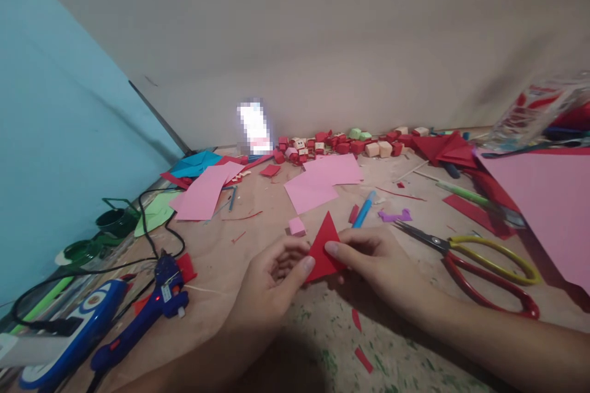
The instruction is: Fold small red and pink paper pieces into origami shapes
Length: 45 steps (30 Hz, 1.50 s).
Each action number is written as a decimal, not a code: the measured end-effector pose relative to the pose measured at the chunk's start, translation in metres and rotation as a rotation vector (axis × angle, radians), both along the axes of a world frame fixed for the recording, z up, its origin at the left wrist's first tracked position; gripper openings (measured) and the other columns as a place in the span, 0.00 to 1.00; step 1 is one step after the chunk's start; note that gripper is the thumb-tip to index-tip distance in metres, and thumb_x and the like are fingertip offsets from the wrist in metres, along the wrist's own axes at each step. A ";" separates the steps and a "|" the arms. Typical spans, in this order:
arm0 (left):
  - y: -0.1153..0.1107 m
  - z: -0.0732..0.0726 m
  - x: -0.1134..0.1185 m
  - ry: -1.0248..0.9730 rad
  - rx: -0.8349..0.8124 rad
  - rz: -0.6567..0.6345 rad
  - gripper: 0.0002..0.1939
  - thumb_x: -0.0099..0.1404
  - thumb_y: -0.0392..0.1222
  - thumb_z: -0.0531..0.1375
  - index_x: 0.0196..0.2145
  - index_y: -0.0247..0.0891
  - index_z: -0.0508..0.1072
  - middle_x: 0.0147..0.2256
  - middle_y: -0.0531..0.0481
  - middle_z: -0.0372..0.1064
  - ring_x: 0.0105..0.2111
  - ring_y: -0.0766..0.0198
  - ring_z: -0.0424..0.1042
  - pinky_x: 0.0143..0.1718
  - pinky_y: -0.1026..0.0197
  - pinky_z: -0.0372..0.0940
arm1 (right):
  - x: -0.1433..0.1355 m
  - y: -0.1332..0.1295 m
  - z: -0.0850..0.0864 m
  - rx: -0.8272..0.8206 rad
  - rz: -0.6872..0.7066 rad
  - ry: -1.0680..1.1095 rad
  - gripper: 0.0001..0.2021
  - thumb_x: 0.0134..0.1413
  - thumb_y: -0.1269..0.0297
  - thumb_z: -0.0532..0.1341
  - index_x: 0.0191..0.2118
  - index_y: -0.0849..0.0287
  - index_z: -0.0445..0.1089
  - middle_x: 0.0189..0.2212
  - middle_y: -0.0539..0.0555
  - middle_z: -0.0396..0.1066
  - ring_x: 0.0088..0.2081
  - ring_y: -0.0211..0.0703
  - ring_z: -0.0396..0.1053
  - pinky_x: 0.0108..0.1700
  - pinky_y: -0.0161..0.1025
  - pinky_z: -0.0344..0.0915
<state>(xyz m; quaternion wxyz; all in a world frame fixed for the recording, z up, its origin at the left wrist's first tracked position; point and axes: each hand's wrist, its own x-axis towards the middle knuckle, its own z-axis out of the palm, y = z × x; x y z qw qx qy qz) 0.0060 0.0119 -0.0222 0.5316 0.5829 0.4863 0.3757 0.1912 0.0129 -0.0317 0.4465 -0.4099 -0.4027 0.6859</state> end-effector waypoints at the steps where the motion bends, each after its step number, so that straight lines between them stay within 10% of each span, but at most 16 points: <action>1: -0.001 0.000 -0.001 0.033 0.087 0.031 0.13 0.64 0.45 0.65 0.44 0.37 0.73 0.40 0.45 0.75 0.37 0.62 0.74 0.36 0.63 0.68 | 0.000 0.000 -0.001 0.002 -0.017 -0.042 0.18 0.55 0.50 0.70 0.24 0.60 0.73 0.21 0.49 0.66 0.22 0.36 0.61 0.27 0.36 0.58; 7: -0.003 -0.004 -0.006 0.196 0.408 -0.079 0.13 0.62 0.34 0.67 0.45 0.43 0.77 0.50 0.46 0.67 0.51 0.58 0.69 0.49 0.60 0.68 | 0.000 0.000 -0.003 -0.022 0.060 -0.044 0.19 0.58 0.49 0.68 0.26 0.59 0.71 0.19 0.47 0.64 0.21 0.35 0.60 0.26 0.35 0.55; 19: -0.003 -0.007 -0.004 0.168 0.482 -0.012 0.07 0.62 0.32 0.66 0.37 0.40 0.73 0.42 0.50 0.70 0.44 0.63 0.72 0.45 0.63 0.66 | 0.007 0.002 0.004 0.189 0.135 0.006 0.15 0.56 0.52 0.71 0.36 0.61 0.80 0.33 0.54 0.75 0.33 0.39 0.68 0.38 0.39 0.64; 45: 0.001 -0.004 0.001 -0.056 0.176 -0.027 0.04 0.60 0.36 0.68 0.33 0.37 0.77 0.40 0.47 0.73 0.40 0.60 0.75 0.38 0.63 0.69 | 0.007 0.007 0.002 0.153 0.122 -0.029 0.23 0.53 0.57 0.73 0.55 0.55 0.77 0.42 0.58 0.79 0.40 0.47 0.74 0.43 0.44 0.69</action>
